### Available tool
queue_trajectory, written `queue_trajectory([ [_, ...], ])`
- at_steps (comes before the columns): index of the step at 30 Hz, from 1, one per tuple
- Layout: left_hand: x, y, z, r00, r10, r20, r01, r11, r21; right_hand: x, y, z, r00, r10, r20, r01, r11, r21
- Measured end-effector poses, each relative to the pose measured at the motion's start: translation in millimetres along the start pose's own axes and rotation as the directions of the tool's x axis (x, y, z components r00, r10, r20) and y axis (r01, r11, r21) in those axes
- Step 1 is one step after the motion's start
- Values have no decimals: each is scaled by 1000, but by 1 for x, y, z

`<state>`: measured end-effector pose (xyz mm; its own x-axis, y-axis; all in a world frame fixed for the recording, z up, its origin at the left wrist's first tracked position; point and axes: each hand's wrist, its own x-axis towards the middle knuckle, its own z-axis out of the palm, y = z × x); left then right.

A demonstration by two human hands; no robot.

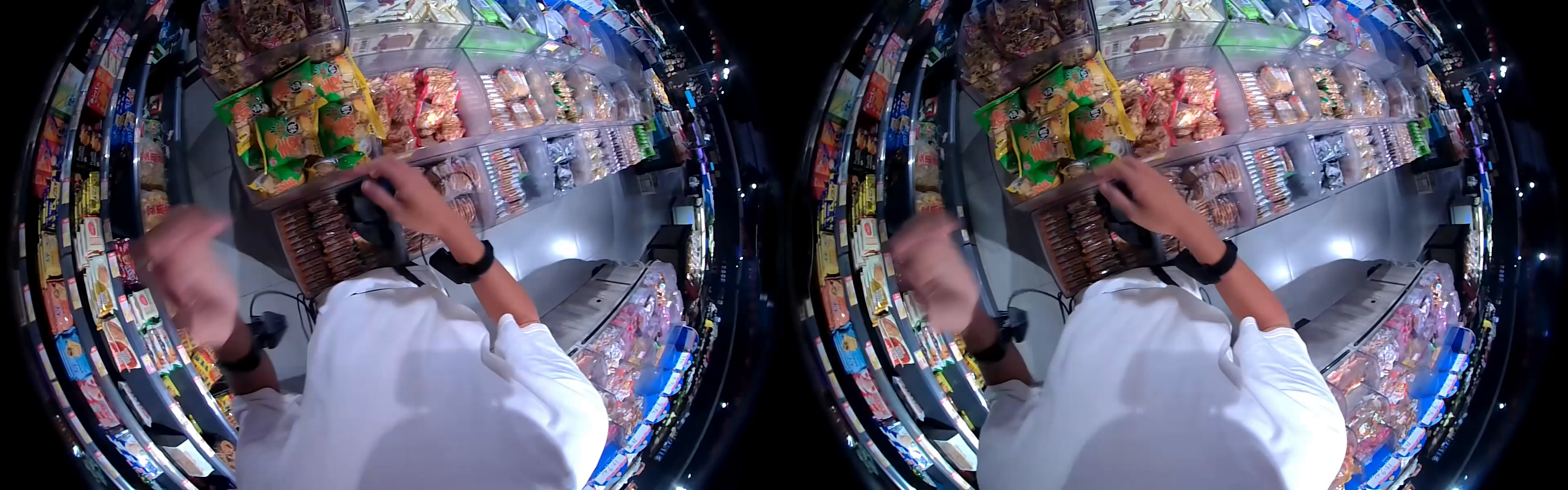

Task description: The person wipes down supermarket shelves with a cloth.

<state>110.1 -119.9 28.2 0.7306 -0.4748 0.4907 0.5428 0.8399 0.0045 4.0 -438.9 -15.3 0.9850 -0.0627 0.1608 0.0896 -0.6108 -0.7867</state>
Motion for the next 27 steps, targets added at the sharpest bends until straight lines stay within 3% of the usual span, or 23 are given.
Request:
queue_trajectory([
  [1,0,-21,-37,983,-13,-185,125,785,607,-15,47,37,995,38,96,-15,972,-234],
  [2,-5,-43,-70,967,-121,-224,253,386,887,-35,90,69,994,24,110,29,890,-454],
  [3,-10,-64,-104,939,-227,-259,239,-112,965,-44,108,86,986,115,117,-32,832,-554],
  [5,-56,-81,-159,817,-397,-417,389,-153,908,-55,129,104,990,-21,140,119,659,-743],
  [6,-69,-83,-174,735,-474,-485,433,-223,873,-55,133,112,988,15,151,111,604,-789],
  [7,-62,-89,-156,633,-513,-580,502,-298,812,-59,150,125,985,-163,60,131,472,-872],
  [8,-74,-92,-178,636,-566,-524,348,-396,850,-56,166,134,982,-164,89,154,447,-881],
  [9,-88,-95,-198,561,-573,-597,511,-327,795,-53,175,141,982,-144,124,176,442,-879],
  [10,-97,-94,-219,603,-624,-497,355,-348,868,-50,172,142,988,-137,77,131,448,-885],
  [11,-96,-101,-212,592,-601,-538,384,-376,843,-50,170,142,994,-49,96,108,463,-880],
  [12,-90,-112,-202,552,-551,-626,358,-521,775,-52,168,142,993,42,114,80,481,-873],
  [13,-98,-116,-216,576,-492,-653,418,-509,752,-48,165,144,999,-38,-32,-2,623,-782],
  [14,-108,-119,-244,601,-427,-676,472,-493,731,-45,152,140,996,-26,-80,-46,629,-776],
  [15,-121,-121,-268,582,-455,-673,448,-512,733,-47,127,131,981,94,-170,-182,751,-635],
  [16,-131,-124,-295,656,-463,-596,364,-497,788,-48,105,119,949,212,-234,-301,831,-468],
  [17,-133,-125,-318,723,-469,-507,276,-477,835,-49,91,111,935,131,-329,-262,879,-397],
  [18,-132,-124,-333,704,-625,-336,-41,-508,860,-56,65,97,915,157,-373,-269,924,-271],
  [19,-119,-138,-296,704,-505,-499,275,-454,847,-61,50,90,903,148,-403,-248,946,-210],
  [20,-103,-154,-254,640,-395,-659,562,-346,752,-65,37,82,892,135,-432,-219,964,-153],
  [22,-109,-164,-280,699,-493,-518,497,-186,848,-82,7,60,884,137,-446,-143,989,21],
  [23,-108,-168,-286,691,-552,-466,398,-248,883,-90,-7,50,848,117,-517,-112,993,42],
  [25,-109,-175,-287,637,-593,-492,352,-344,871,-107,-35,32,776,140,-615,-96,990,104],
  [27,-121,-187,-323,680,-595,-428,147,-462,875,-123,-28,23,750,187,-635,-137,982,127],
])
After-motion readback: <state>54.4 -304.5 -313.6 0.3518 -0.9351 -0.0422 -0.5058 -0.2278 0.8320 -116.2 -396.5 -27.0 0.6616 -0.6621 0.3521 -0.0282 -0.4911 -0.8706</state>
